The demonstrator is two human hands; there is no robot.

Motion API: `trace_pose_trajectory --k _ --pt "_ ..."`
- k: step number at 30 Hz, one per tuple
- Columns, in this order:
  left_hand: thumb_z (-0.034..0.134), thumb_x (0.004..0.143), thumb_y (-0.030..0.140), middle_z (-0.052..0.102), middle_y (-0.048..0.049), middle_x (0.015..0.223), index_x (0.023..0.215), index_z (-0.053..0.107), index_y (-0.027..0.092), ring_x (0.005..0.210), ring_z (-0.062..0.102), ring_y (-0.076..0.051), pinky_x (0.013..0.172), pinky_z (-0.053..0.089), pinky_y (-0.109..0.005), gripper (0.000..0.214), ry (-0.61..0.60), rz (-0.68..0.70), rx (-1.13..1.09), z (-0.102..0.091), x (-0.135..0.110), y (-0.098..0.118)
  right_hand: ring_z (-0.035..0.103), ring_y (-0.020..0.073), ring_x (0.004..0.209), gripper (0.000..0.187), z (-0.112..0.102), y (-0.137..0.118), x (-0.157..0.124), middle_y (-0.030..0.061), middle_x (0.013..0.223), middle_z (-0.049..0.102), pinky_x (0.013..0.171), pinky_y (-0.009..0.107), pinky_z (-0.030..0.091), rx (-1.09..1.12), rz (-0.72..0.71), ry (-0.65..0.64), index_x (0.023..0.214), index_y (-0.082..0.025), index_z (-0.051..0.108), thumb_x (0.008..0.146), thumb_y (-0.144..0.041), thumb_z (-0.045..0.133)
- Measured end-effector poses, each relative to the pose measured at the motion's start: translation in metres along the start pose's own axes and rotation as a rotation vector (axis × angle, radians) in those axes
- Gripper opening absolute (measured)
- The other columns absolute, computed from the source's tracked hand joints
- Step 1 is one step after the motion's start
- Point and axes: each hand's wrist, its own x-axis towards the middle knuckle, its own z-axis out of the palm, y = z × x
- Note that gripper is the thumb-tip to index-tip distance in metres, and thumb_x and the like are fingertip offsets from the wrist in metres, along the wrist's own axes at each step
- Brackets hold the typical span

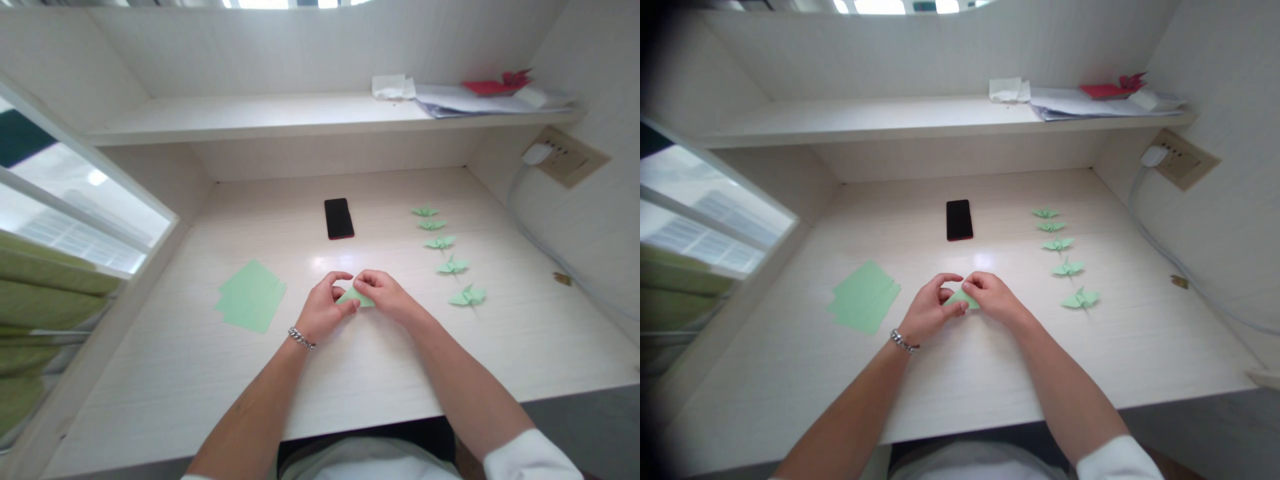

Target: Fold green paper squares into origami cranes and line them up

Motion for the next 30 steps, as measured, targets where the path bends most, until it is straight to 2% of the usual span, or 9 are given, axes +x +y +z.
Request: trace_pose_trajectory --k 8,15,19,26,30 --pt "0.071 0.069 0.028 0.071 -0.0027 0.074 0.101 0.06 0.019 0.066 0.065 -0.016 0.058 0.046 -0.024 0.034 0.076 0.038 -0.039 0.002 0.003 -0.003 0.048 0.0128 0.063 0.02 0.009 -0.003 0.0 -0.0006 0.069 0.056 0.058 0.025 0.035 -0.156 -0.031 0.105 0.074 -0.017 0.058 0.083 -0.035 0.054" --pt "0.073 0.068 0.028 0.069 -0.0021 0.067 0.107 0.055 0.017 0.064 0.067 -0.018 0.061 0.051 -0.027 0.044 0.055 -0.006 -0.161 0.001 0.003 -0.004 0.049 0.0129 0.064 0.021 0.004 0.002 0.004 -0.0004 0.071 0.056 0.06 0.025 0.037 0.04 -0.034 0.036 0.077 -0.017 0.059 0.081 -0.037 0.057" --pt "0.074 0.067 0.026 0.068 -0.001 0.065 0.107 0.054 0.017 0.062 0.067 -0.017 0.062 0.052 -0.028 0.046 0.062 -0.024 -0.203 0.001 0.004 -0.003 0.046 0.0122 0.062 0.021 -0.001 0.001 0.003 -0.0016 0.068 0.054 0.058 0.024 0.034 -0.098 -0.037 0.079 0.072 -0.017 0.057 0.081 -0.036 0.057" --pt "0.076 0.065 0.027 0.067 -0.0011 0.067 0.104 0.055 0.016 0.061 0.066 -0.016 0.063 0.053 -0.029 0.046 0.106 -0.043 -0.289 -0.001 0.005 -0.005 0.05 0.0135 0.066 0.018 -0.003 -0.003 0.0 -0.0002 0.072 0.058 0.06 0.025 0.036 -0.187 -0.058 0.068 0.076 -0.017 0.059 0.083 -0.033 0.054" --pt "0.072 0.07 0.035 0.068 -0.0035 0.072 0.094 0.061 0.015 0.067 0.065 -0.017 0.065 0.052 -0.028 0.033 0.075 -0.048 -0.266 -0.003 0.008 -0.007 0.049 0.0136 0.065 0.017 0.0 -0.004 0.0 -0.0004 0.069 0.057 0.06 0.025 0.036 -0.296 -0.077 0.078 0.074 -0.018 0.057 0.084 -0.03 0.051"
